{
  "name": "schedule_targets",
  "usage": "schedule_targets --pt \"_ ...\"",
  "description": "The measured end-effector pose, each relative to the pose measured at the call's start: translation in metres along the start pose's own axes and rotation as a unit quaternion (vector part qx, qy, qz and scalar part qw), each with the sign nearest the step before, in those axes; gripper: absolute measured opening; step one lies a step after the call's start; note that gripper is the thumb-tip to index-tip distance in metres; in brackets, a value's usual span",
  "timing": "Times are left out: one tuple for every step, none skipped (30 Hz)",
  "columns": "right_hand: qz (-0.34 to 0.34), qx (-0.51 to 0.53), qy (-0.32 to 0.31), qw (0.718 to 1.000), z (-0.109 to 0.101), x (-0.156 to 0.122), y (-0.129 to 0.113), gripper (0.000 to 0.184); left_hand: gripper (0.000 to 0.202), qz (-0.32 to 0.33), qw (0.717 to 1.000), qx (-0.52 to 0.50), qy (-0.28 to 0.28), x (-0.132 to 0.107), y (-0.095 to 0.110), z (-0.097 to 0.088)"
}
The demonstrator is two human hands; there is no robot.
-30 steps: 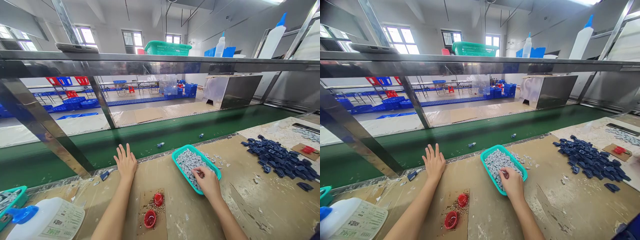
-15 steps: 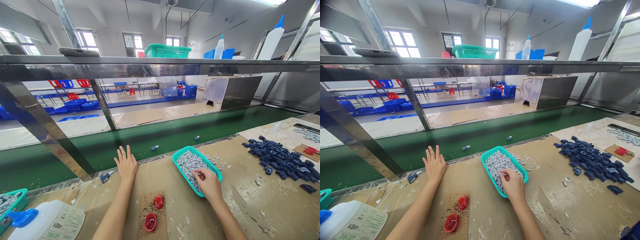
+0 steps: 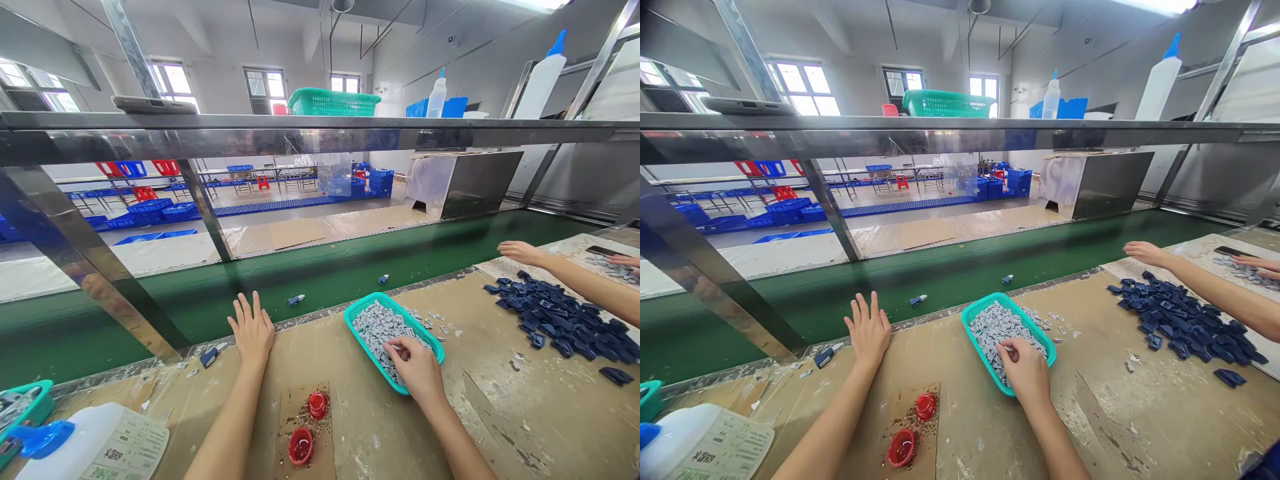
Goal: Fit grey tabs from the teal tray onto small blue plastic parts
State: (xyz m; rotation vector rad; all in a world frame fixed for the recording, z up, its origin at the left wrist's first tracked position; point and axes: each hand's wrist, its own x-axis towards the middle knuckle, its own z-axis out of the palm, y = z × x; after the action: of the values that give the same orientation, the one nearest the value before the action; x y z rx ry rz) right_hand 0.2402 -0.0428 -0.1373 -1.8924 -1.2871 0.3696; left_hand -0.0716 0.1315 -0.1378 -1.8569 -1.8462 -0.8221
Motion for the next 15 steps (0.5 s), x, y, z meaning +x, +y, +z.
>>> schedule_targets --pt "0.000 0.000 0.000 1.000 0.0000 -0.0002 0.0002 0.029 0.055 -0.001 1.000 0.001 0.000 -0.0001 0.0002 -0.0002" --pt "0.000 0.000 -0.001 1.000 0.0000 -0.0004 0.0005 0.029 0.055 -0.002 1.000 0.001 0.000 -0.0001 0.0003 -0.0003" --pt "0.000 0.000 -0.001 1.000 0.0001 -0.0007 0.0007 0.028 0.055 -0.002 1.000 0.001 0.000 -0.0002 0.0005 -0.0004" --pt "-0.001 0.002 -0.002 1.000 0.0002 -0.0009 0.0010 0.028 0.055 -0.002 1.000 0.001 -0.001 -0.0002 0.0006 -0.0005" --pt "-0.001 0.004 -0.003 1.000 0.0003 -0.0012 0.0012 0.028 0.055 -0.003 1.000 0.001 -0.001 -0.0002 0.0006 -0.0004" --pt "-0.001 0.005 -0.002 1.000 0.0004 -0.0014 0.0014 0.028 0.055 -0.003 1.000 0.001 -0.002 -0.0002 0.0007 -0.0003" --pt "-0.002 0.005 -0.002 1.000 0.0004 -0.0015 0.0015 0.028 0.055 -0.003 1.000 0.001 -0.002 -0.0002 0.0008 -0.0001" --pt "-0.003 0.005 -0.001 1.000 0.0005 -0.0016 0.0015 0.028 0.055 -0.004 1.000 0.001 -0.002 -0.0001 0.0009 0.0001" --pt "-0.004 0.004 -0.001 1.000 0.0005 -0.0015 0.0015 0.028 0.055 -0.004 1.000 0.001 -0.002 -0.0001 0.0010 0.0003" --pt "-0.004 0.003 0.000 1.000 0.0004 -0.0015 0.0014 0.028 0.055 -0.004 1.000 0.001 -0.002 0.0000 0.0011 0.0005" --pt "-0.004 0.003 0.000 1.000 0.0003 -0.0014 0.0014 0.028 0.055 -0.005 1.000 0.001 -0.002 0.0001 0.0012 0.0005" --pt "-0.003 0.002 -0.001 1.000 0.0002 -0.0012 0.0013 0.028 0.054 -0.005 1.000 0.000 -0.003 0.0001 0.0013 0.0004" --pt "-0.002 0.002 -0.003 1.000 0.0001 -0.0011 0.0012 0.028 0.054 -0.005 1.000 -0.001 -0.004 0.0002 0.0013 0.0003" --pt "0.001 0.002 -0.004 1.000 0.0000 -0.0009 0.0011 0.028 0.054 -0.006 1.000 -0.002 -0.005 0.0001 0.0013 0.0001" --pt "0.002 0.002 -0.006 1.000 0.0000 -0.0007 0.0009 0.028 0.054 -0.007 1.000 -0.002 -0.007 0.0000 0.0012 0.0000"
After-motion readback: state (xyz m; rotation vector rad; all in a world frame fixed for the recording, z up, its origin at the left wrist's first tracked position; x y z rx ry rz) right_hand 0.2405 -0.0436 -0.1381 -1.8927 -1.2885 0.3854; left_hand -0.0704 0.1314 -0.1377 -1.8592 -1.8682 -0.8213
